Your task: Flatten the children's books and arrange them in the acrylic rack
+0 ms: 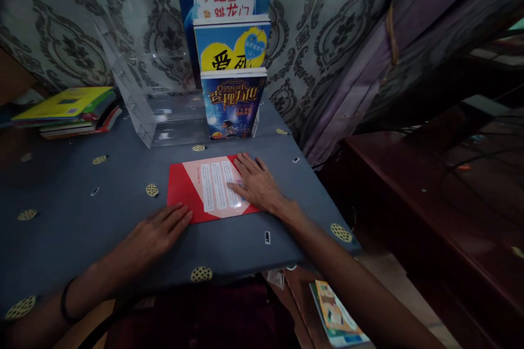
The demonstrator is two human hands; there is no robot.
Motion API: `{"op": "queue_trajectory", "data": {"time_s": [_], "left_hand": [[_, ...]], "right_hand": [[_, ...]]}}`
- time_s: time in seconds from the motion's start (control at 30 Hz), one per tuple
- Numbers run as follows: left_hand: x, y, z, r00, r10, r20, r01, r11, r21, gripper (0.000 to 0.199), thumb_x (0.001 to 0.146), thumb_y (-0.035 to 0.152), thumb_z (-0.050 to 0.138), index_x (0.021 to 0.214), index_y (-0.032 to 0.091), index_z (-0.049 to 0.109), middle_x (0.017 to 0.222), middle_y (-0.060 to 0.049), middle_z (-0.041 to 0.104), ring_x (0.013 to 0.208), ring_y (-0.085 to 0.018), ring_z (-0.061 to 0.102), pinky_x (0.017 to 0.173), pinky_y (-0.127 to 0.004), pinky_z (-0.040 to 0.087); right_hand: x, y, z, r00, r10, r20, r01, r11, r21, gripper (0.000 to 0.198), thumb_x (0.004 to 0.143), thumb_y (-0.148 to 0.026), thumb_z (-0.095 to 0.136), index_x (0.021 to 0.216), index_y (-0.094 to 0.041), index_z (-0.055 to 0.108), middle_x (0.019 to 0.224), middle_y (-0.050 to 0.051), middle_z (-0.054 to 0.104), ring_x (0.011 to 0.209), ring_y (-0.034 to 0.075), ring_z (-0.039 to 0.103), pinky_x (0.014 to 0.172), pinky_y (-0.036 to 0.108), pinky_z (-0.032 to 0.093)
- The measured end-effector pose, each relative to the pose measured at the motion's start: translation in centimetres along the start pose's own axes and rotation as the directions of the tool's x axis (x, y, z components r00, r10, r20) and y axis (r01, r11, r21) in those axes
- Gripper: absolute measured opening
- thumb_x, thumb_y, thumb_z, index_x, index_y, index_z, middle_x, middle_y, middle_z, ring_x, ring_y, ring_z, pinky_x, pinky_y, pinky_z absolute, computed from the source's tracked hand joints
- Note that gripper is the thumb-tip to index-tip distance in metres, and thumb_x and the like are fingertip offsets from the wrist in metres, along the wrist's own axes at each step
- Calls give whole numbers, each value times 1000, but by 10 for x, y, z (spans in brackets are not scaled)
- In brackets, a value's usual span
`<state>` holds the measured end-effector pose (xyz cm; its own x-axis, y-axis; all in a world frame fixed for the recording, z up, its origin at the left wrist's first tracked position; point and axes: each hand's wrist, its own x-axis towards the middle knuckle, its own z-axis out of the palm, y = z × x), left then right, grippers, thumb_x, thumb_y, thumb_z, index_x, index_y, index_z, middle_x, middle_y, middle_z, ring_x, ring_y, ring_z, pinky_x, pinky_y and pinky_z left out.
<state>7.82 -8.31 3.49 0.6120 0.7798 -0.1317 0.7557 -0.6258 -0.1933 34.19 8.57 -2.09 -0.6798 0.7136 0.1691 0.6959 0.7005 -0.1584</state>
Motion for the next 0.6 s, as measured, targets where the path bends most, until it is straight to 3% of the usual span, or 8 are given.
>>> {"op": "queue_trajectory", "data": {"time_s": [0.23,0.6], "left_hand": [[3,0,-3,1000,18,-4,-18,1000,-8,60,84,-3,44,144,3,49,138,-23,62,128,-30,58,97,-41,55],[12,5,-24,994,17,110,-13,999,-38,59,82,-3,48,141,3,53,139,-22,60,126,-30,59,96,-39,54]], "right_hand": [[-1,3,3,1000,-6,-18,6,1000,2,73,101,-59,38,157,-14,34,161,17,39,151,31,33,122,53,29],[0,2,3,1000,17,4,-17,1000,-6,73,100,-61,36,155,-12,38,160,17,41,151,31,33,123,52,28]]}}
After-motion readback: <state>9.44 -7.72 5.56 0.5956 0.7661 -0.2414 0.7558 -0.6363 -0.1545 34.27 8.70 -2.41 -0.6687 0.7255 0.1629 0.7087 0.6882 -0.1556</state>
